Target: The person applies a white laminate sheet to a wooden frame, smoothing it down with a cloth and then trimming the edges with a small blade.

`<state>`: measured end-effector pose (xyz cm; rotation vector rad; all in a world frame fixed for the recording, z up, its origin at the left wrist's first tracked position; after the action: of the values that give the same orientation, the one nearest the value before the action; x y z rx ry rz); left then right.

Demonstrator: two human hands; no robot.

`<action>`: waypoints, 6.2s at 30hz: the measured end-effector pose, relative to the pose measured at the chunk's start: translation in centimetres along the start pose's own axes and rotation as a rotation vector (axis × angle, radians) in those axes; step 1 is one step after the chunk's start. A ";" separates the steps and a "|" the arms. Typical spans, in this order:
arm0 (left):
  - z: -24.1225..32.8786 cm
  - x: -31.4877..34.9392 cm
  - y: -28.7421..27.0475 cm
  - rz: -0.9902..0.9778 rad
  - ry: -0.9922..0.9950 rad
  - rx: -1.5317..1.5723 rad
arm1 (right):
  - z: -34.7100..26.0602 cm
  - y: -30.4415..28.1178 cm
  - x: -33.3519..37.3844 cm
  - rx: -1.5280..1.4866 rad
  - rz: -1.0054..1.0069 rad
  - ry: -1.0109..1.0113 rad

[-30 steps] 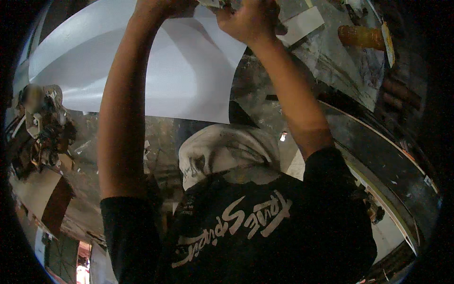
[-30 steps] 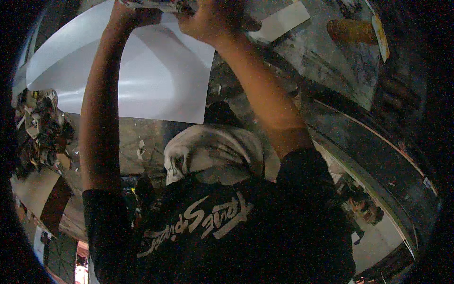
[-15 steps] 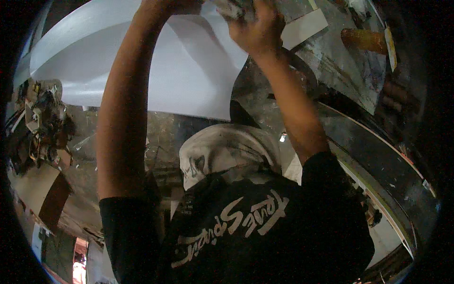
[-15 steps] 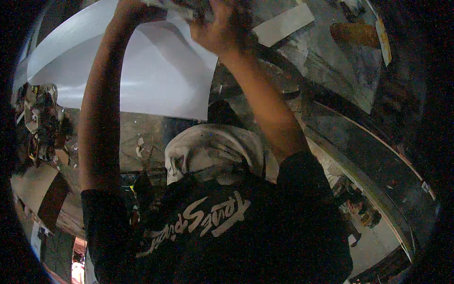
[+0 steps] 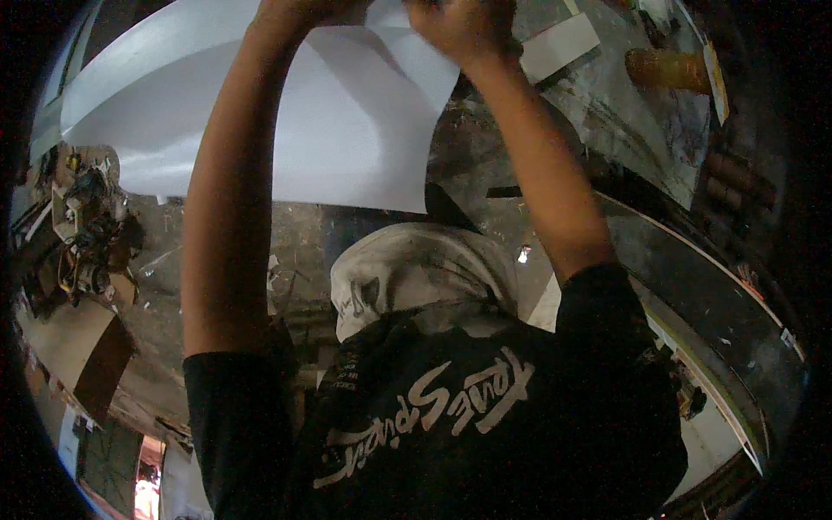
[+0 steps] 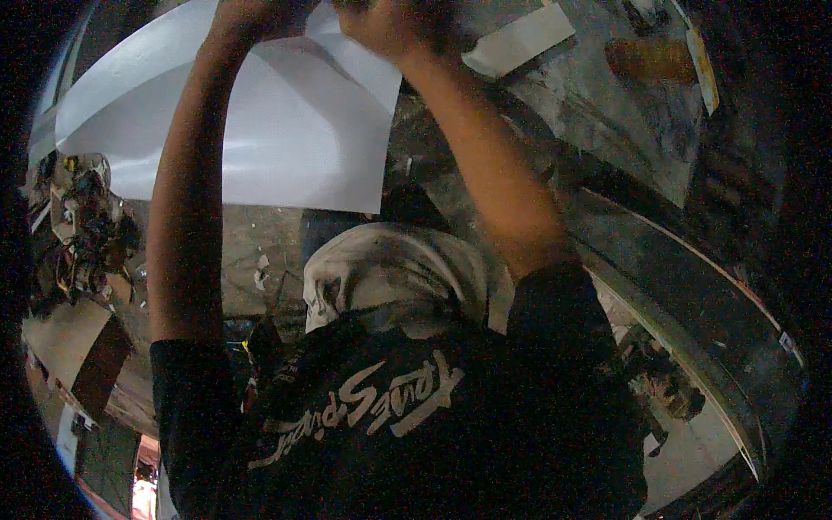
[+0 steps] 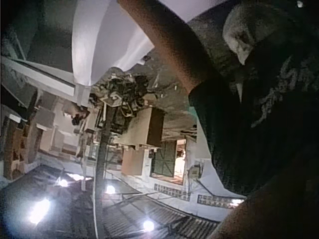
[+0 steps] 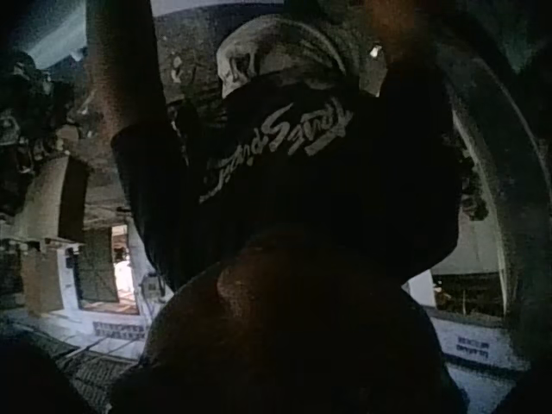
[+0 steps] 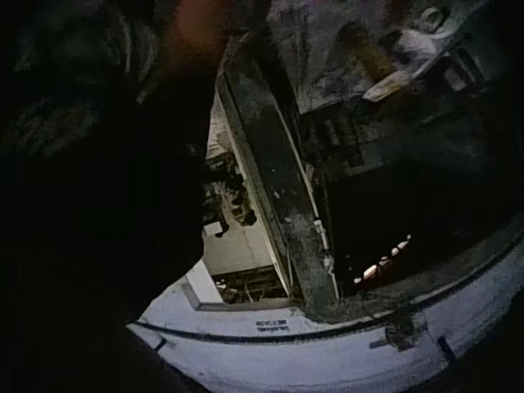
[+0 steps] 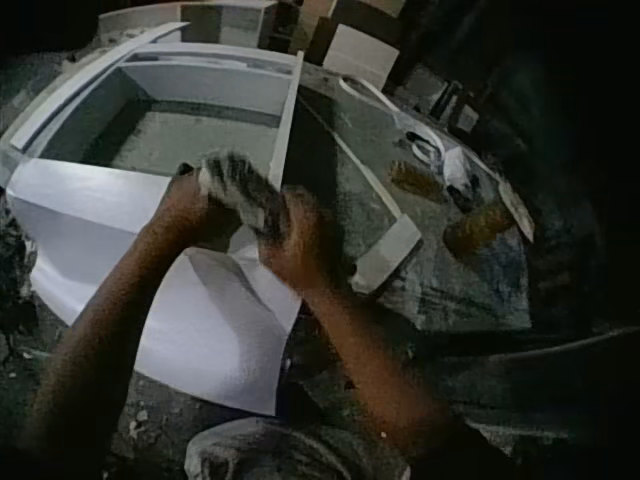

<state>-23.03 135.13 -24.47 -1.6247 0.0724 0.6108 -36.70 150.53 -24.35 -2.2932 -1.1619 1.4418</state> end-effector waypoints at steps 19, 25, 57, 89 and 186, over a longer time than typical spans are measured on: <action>0.4 -0.4 0.4 -0.079 -0.249 0.051 | 1.1 0.2 0.4 0.039 0.053 0.050; 0.0 -0.2 -0.5 -0.090 -0.057 0.190 | -1.3 -0.5 0.3 -0.018 0.033 -0.115; -0.5 -1.3 -0.3 -0.018 0.059 -0.074 | -3.8 -1.8 0.6 -0.100 0.057 -0.068; 1.9 -1.5 -2.2 -0.093 -0.184 0.051 | -1.9 -3.9 0.3 -0.026 -0.096 0.170; -44.7 12.1 -6.8 -0.192 0.176 0.920 | -37.8 49.9 -11.9 0.452 0.708 0.891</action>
<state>5.30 97.93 -22.48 -0.7700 0.2798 0.2150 17.72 117.30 -23.64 -2.5841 0.2182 0.5191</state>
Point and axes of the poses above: each hand's wrist, its own x-axis away from the middle knuckle, its own y-axis out of the palm, z = x × y, the point moved 1 cm from there along -x, towards the middle knuckle, and after that the axes turned 14 degrees about -x, right-handed, at the moved point
